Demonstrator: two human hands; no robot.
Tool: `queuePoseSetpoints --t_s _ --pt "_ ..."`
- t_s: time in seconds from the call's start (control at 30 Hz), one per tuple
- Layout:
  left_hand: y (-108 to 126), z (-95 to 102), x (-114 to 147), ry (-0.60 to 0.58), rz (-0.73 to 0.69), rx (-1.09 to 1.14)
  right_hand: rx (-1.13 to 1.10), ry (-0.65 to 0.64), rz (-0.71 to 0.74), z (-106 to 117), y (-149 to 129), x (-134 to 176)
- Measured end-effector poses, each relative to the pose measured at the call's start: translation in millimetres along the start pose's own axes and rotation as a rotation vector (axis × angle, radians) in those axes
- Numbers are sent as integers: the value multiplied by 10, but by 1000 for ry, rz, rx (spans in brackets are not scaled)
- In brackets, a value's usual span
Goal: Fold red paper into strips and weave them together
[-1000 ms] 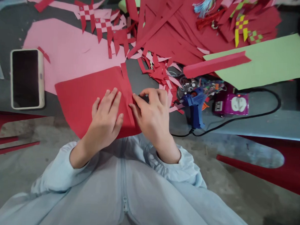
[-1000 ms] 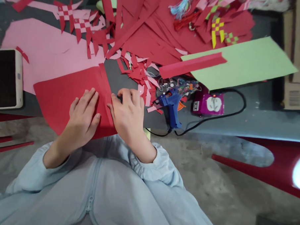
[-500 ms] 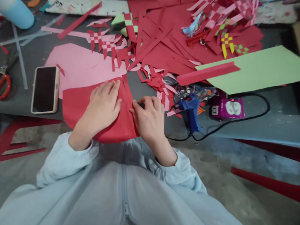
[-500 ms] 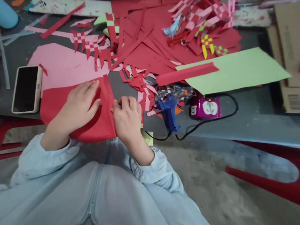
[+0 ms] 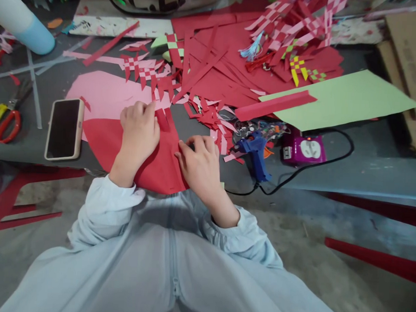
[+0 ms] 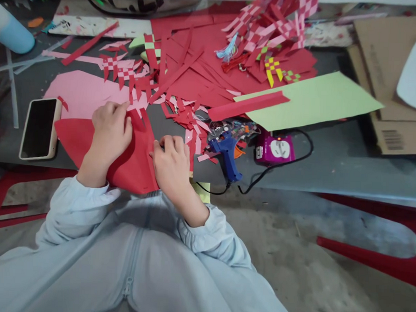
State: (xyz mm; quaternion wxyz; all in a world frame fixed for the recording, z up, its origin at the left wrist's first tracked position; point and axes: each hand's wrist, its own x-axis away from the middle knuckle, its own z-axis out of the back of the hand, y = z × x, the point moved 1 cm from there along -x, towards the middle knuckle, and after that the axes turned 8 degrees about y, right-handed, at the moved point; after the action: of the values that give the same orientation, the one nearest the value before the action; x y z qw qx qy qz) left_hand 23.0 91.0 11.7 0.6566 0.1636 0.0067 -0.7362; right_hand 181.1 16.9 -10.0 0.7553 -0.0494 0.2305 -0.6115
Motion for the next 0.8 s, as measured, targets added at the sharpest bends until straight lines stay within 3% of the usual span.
queuePoseSetpoints --t_s 0.17,0.33,0.57,0.67,0.8 --pt "-62 144 9 106 -44 133 -118 47 -47 -16 88 -40" --pt "-18 422 52 86 -112 165 -350 110 -143 24 181 -115" --pt "96 696 130 77 -136 169 -862 22 -295 232 229 -222" --pt "62 776 188 82 -162 166 -937 32 -289 345 256 -289" --pt "-4 844 260 -7 -231 137 -909 -46 -250 523 324 -378"
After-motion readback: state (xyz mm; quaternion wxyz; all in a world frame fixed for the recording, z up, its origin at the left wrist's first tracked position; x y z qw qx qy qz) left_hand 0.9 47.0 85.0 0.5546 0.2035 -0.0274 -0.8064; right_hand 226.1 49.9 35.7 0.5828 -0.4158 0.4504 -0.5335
